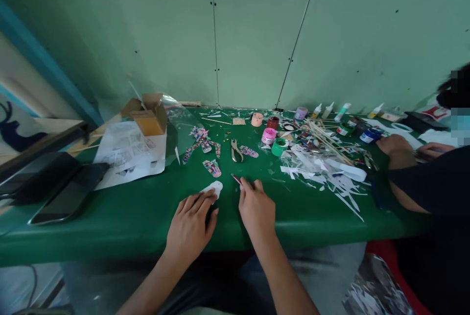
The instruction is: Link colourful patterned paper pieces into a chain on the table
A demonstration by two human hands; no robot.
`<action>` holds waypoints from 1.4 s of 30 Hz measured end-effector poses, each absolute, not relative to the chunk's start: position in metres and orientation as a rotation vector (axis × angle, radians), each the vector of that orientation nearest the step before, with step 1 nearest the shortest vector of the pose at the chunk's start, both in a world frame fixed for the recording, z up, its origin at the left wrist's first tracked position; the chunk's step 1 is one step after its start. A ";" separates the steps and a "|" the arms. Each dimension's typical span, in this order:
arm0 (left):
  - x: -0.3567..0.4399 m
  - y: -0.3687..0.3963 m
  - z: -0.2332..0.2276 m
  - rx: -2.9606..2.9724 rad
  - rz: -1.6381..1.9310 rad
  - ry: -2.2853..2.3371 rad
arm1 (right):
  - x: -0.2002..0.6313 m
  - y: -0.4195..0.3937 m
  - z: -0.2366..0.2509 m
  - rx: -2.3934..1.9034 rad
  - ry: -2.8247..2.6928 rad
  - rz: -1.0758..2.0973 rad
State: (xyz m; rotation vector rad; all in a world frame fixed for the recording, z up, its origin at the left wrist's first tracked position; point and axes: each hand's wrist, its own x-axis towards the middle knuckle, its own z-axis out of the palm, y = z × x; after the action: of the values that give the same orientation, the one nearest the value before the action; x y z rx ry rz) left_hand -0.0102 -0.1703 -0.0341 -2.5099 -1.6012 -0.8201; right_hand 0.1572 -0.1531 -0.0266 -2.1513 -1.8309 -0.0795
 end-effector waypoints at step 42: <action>-0.032 -0.068 -0.006 -2.932 -1.176 -1.731 | 0.174 -0.110 -0.013 -1.838 -1.668 0.308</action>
State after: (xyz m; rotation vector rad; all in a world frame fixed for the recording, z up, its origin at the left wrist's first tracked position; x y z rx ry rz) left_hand -0.0319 -0.0685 -0.0058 -2.9319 -1.7311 -1.1760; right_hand 0.1740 -0.1104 -0.0134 -1.8377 -1.6685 0.3077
